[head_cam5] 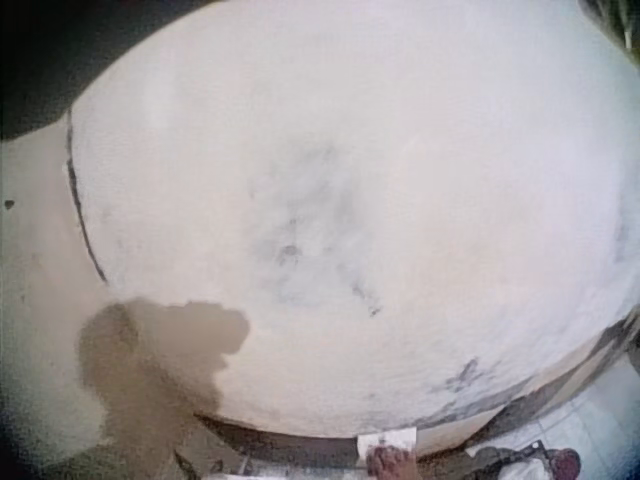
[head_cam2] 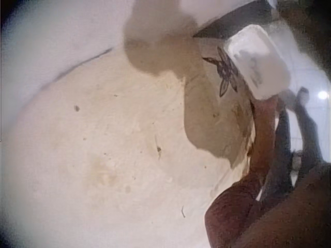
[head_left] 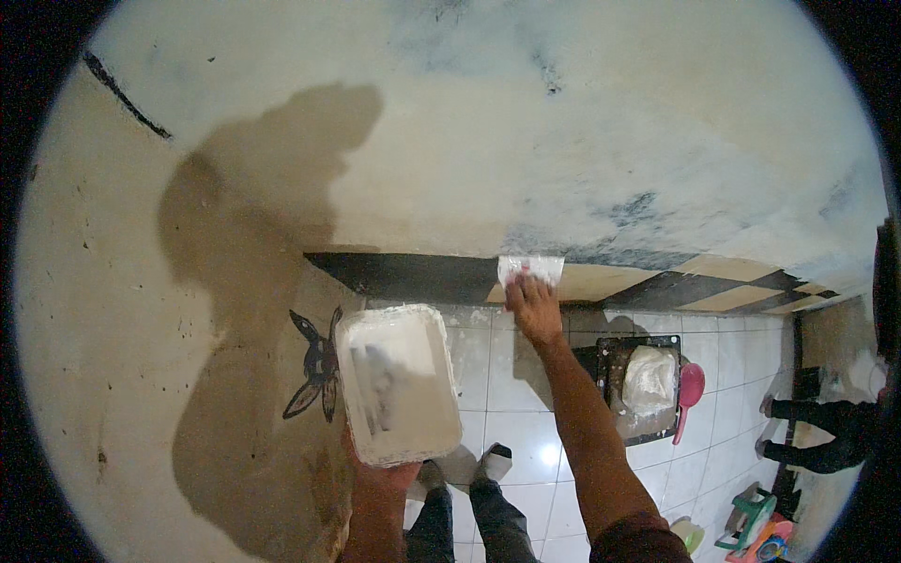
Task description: The person applies plaster to a wall using a putty knife, repeatedly scooping material from a container and spreading it over a damaged area until it is covered.
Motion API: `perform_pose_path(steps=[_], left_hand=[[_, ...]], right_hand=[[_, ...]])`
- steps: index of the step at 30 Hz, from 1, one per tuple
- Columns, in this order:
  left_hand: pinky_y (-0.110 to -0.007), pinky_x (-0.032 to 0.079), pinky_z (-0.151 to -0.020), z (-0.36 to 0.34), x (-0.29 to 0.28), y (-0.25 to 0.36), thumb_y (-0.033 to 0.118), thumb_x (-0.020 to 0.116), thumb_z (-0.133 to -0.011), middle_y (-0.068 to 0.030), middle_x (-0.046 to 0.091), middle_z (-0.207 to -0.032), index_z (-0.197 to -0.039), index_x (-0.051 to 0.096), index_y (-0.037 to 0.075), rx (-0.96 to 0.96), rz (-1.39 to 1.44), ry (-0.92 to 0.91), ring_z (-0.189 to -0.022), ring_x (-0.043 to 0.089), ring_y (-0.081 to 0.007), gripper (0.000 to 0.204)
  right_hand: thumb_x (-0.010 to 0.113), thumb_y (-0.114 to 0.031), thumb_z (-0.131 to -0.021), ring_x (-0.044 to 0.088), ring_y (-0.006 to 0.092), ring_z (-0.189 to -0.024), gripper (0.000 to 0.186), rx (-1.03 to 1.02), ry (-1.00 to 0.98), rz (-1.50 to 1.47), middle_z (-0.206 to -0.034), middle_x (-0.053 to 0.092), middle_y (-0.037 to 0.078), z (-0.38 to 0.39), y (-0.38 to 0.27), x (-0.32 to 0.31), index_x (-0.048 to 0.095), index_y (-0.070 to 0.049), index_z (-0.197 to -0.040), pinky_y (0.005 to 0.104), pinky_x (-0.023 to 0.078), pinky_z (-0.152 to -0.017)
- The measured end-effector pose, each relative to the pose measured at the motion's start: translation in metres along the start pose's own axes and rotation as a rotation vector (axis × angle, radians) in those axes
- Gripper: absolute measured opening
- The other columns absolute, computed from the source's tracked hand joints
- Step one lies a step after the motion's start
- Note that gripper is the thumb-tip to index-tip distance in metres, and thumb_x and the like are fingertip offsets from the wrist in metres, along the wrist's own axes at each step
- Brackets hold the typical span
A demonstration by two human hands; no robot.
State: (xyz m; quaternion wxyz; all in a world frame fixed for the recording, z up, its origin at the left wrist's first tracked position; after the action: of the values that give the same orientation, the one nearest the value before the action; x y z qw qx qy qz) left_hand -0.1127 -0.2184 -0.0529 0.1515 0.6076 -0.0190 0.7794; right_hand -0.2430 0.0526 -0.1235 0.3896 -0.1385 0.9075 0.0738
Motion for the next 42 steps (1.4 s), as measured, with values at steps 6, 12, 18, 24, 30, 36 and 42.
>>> perform_pose_path(steps=[6,12,18,24,30,36,42], left_hand=[[-0.051,0.043,-0.098,-0.001,0.008,0.001,0.035,0.051,-0.091,-0.0078,0.055,-0.128,-0.130,0.050,0.010,-0.064,-0.027,-0.028,-0.118,0.053,-0.0279,0.046],[-0.051,0.045,-0.096,0.001,0.019,0.000,0.036,0.052,-0.090,-0.0073,0.055,-0.128,-0.129,0.050,0.009,-0.044,-0.013,-0.030,-0.117,0.053,-0.0281,0.048],[-0.052,0.045,-0.095,-0.001,0.023,-0.013,0.038,0.051,-0.090,-0.0092,0.056,-0.126,-0.129,0.051,0.009,-0.090,-0.027,-0.043,-0.114,0.055,-0.0299,0.048],[-0.054,0.043,-0.096,-0.002,0.019,-0.008,0.037,0.048,-0.091,-0.0109,0.058,-0.124,-0.125,0.055,0.009,-0.084,0.059,-0.030,-0.108,0.058,-0.0326,0.045],[-0.055,0.042,-0.097,-0.001,0.034,-0.017,0.037,0.046,-0.093,-0.0115,0.055,-0.128,-0.127,0.053,0.009,-0.075,0.002,-0.133,-0.113,0.056,-0.0340,0.045],[-0.055,0.042,-0.097,-0.003,0.026,-0.022,0.036,0.045,-0.093,-0.0137,0.055,-0.128,-0.128,0.053,0.009,-0.071,0.037,-0.107,-0.116,0.054,-0.0343,0.045],[-0.052,0.047,-0.091,-0.008,0.006,-0.018,0.037,0.048,-0.092,-0.0130,0.058,-0.123,-0.125,0.055,0.009,-0.091,-0.036,-0.144,-0.107,0.059,-0.0325,0.044]], right_hand=[[0.067,-0.010,-0.077,0.053,0.0315,-0.070,0.038,0.144,-0.037,-0.005,-0.078,0.054,0.011,0.030,0.002,-0.069,0.055,-0.004,-0.113,0.0435,0.041,-0.060],[0.068,-0.006,-0.073,0.053,0.0317,-0.075,0.036,0.120,0.238,0.084,-0.082,0.054,0.013,-0.077,0.004,-0.155,0.058,-0.004,-0.107,0.0430,0.042,-0.068],[0.067,-0.017,-0.073,0.056,0.0330,-0.093,0.035,0.117,-0.163,0.110,-0.099,0.056,0.012,-0.016,0.043,-0.044,0.059,-0.010,-0.107,0.0462,0.044,-0.082],[0.070,-0.024,-0.075,0.056,0.0307,-0.106,0.052,0.169,-0.265,0.064,-0.123,0.054,0.013,0.030,0.012,-0.075,0.056,-0.011,-0.123,0.0456,0.045,-0.087],[0.069,-0.012,-0.069,0.055,0.0290,-0.070,0.028,0.207,0.316,0.157,-0.076,0.054,0.008,-0.119,0.012,-0.204,0.061,-0.006,-0.095,0.0414,0.040,-0.061],[0.066,-0.012,-0.068,0.057,0.0303,-0.078,0.025,0.122,0.036,0.068,-0.082,0.056,0.009,-0.077,0.022,-0.114,0.060,-0.008,-0.092,0.0419,0.043,-0.070],[0.064,-0.014,-0.076,0.059,0.0342,-0.088,0.026,0.379,-0.055,-0.209,-0.091,0.059,0.015,0.034,0.047,-0.065,0.060,-0.004,-0.100,0.0421,0.046,-0.079]])
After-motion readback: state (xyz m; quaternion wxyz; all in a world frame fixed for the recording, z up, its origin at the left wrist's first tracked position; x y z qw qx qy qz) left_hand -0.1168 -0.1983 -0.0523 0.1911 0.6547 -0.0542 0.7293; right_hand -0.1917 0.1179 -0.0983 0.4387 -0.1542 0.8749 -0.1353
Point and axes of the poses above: each hand's wrist, its own z-axis away from the middle knuckle, its own x-axis out of the palm, y = z × x, the point moved 6 cm from there along -z, towards the middle knuckle
